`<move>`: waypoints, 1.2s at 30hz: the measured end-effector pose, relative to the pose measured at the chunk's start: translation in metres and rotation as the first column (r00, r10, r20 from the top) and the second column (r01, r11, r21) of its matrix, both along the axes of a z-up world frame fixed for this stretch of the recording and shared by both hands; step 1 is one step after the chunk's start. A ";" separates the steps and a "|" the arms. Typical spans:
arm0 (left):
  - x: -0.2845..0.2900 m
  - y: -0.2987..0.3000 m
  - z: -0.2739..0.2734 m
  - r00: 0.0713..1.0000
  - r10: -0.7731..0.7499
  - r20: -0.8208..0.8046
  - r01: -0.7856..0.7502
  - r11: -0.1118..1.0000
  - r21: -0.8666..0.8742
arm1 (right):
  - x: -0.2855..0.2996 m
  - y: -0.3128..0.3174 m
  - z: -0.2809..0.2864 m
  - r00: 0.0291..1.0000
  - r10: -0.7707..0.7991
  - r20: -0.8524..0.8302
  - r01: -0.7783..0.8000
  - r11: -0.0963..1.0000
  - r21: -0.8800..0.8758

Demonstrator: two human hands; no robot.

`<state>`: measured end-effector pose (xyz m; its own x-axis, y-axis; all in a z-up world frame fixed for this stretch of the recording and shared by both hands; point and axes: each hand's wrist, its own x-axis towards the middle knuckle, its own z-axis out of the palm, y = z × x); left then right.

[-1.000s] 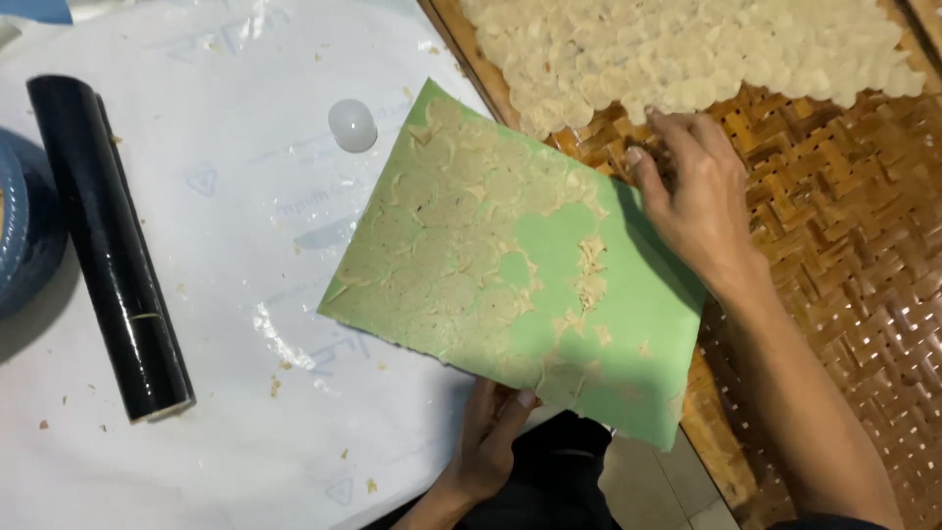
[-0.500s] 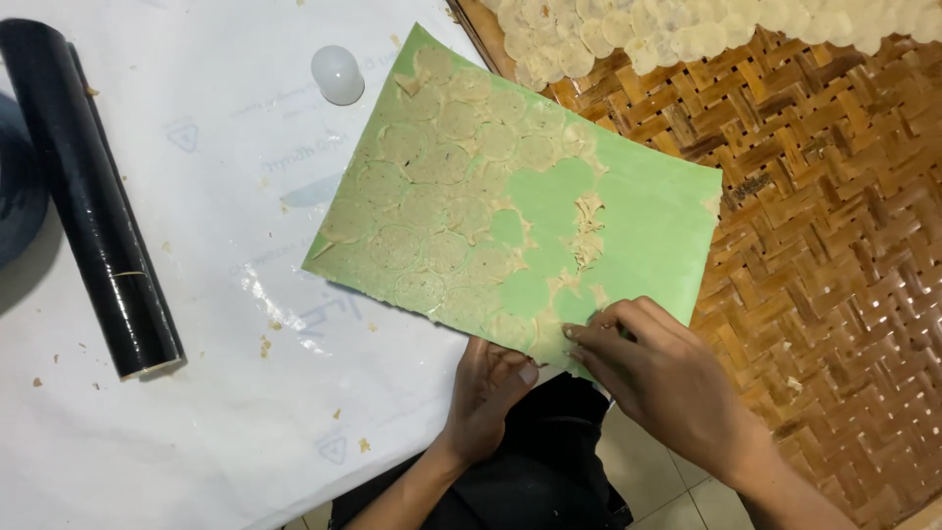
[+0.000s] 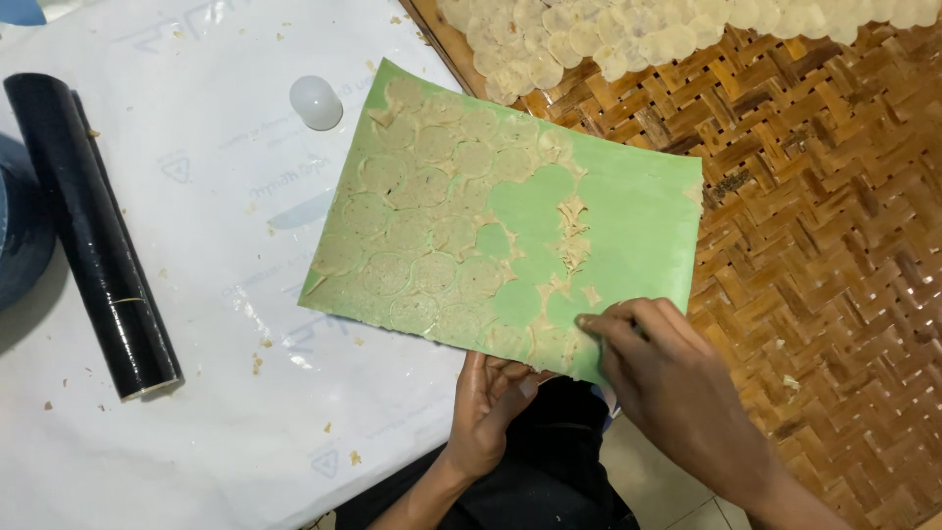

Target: Peeling small circular food pieces from a green mat and arranging them on a bamboo drying tray.

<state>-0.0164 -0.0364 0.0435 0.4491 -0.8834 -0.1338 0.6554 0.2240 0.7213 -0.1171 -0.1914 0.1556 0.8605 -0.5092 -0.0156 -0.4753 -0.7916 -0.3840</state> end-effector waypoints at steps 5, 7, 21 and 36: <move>-0.002 -0.005 0.002 0.999 -0.020 -0.045 0.017 0.998 -0.067 | 0.001 0.005 -0.013 0.997 0.071 -0.025 -0.071 0.997 -0.008; -0.004 -0.003 -0.003 0.999 -0.013 -0.046 0.012 1.000 -0.024 | 0.001 0.008 -0.018 0.988 0.151 -0.012 -0.151 0.986 -0.066; -0.003 -0.003 -0.002 0.997 -0.006 -0.075 0.004 1.000 -0.030 | 0.007 -0.006 -0.018 0.997 -0.011 -0.076 0.039 0.926 0.375; -0.008 0.001 -0.018 0.990 0.009 -0.137 -0.018 0.998 -0.067 | 0.014 -0.004 -0.013 0.995 -0.095 -0.013 0.091 0.889 0.448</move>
